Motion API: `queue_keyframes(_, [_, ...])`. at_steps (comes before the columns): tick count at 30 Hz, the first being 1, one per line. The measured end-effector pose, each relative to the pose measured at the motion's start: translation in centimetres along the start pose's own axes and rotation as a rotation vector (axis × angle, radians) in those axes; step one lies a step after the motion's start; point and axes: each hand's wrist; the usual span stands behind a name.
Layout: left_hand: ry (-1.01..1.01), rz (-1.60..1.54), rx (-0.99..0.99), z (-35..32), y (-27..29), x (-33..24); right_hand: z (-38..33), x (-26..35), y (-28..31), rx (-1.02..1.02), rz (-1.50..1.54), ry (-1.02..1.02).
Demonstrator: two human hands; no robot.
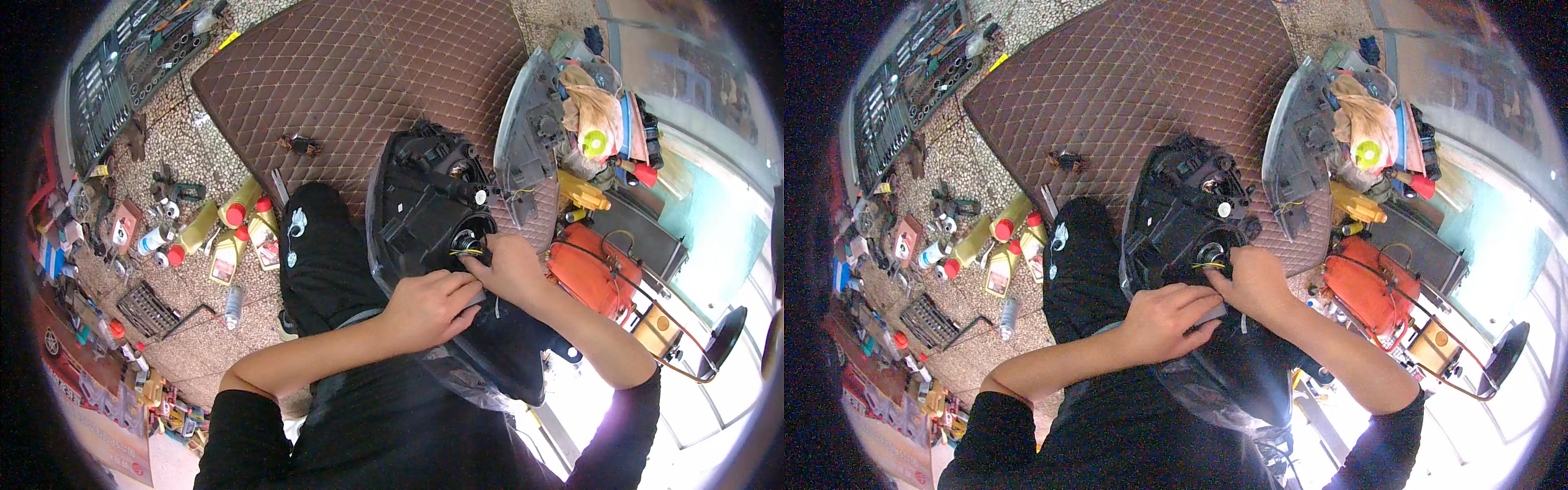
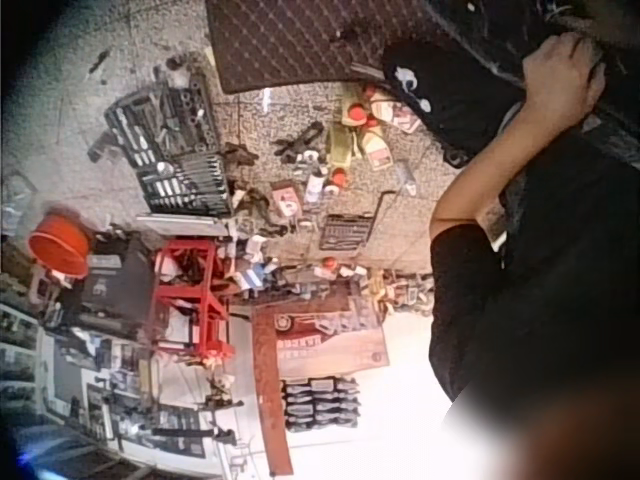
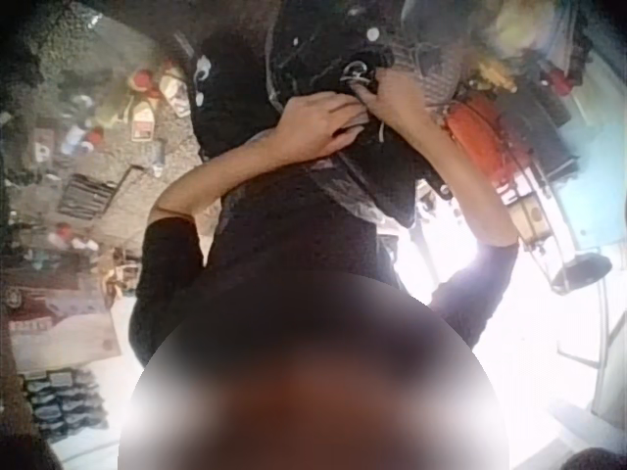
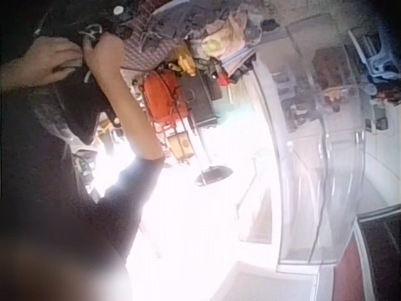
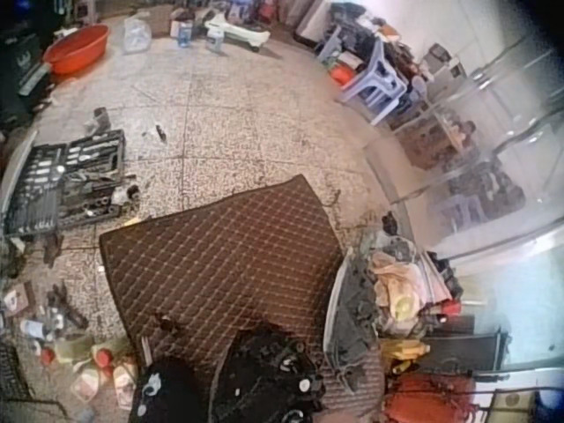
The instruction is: The person assembles a car headlight unit on a workbench. They connect electrical connectors, install a bulb, and secure the rear cover. The person then carries the assembled headlight to a white car with its hood open and positions it near the front.
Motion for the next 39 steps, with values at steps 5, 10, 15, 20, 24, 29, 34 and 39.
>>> queue_keyframes(5, [0.005,0.078,0.025,-0.1,0.2,0.0,0.3,0.7,0.8,0.066,-0.111,-0.028])
queue_keyframes(10, [-0.044,0.107,0.008,-0.3,0.5,0.4,0.7,1.4,1.2,0.111,-0.178,-0.004])
queue_keyframes(15, [-0.051,0.070,-0.022,-0.3,0.4,0.6,1.0,1.5,1.4,0.141,-0.161,0.009])
queue_keyframes(20, [-0.069,0.052,-0.033,-0.4,0.4,0.8,1.3,1.6,1.5,0.177,-0.151,-0.014])
queue_keyframes(24, [-0.099,0.044,-0.050,-0.4,0.3,1.1,1.4,1.6,1.1,0.189,-0.140,-0.025])
queue_keyframes(29, [-0.107,0.019,-0.050,-0.6,0.1,1.2,1.4,1.8,0.7,0.204,-0.103,-0.064])
queue_keyframes(34, [-0.093,0.001,-0.067,-0.4,0.2,1.1,1.5,2.0,0.8,0.231,-0.020,-0.124])
queue_keyframes(39, [-0.102,0.007,-0.087,-0.2,0.5,1.1,1.9,1.1,0.6,0.248,0.138,-0.181])
Point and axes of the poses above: each hand's wrist, its own z-axis towards the middle knuckle, its own y-axis out of the back of the hand, x = y × z, and after that the axes turned 15 degrees about x, right-handed
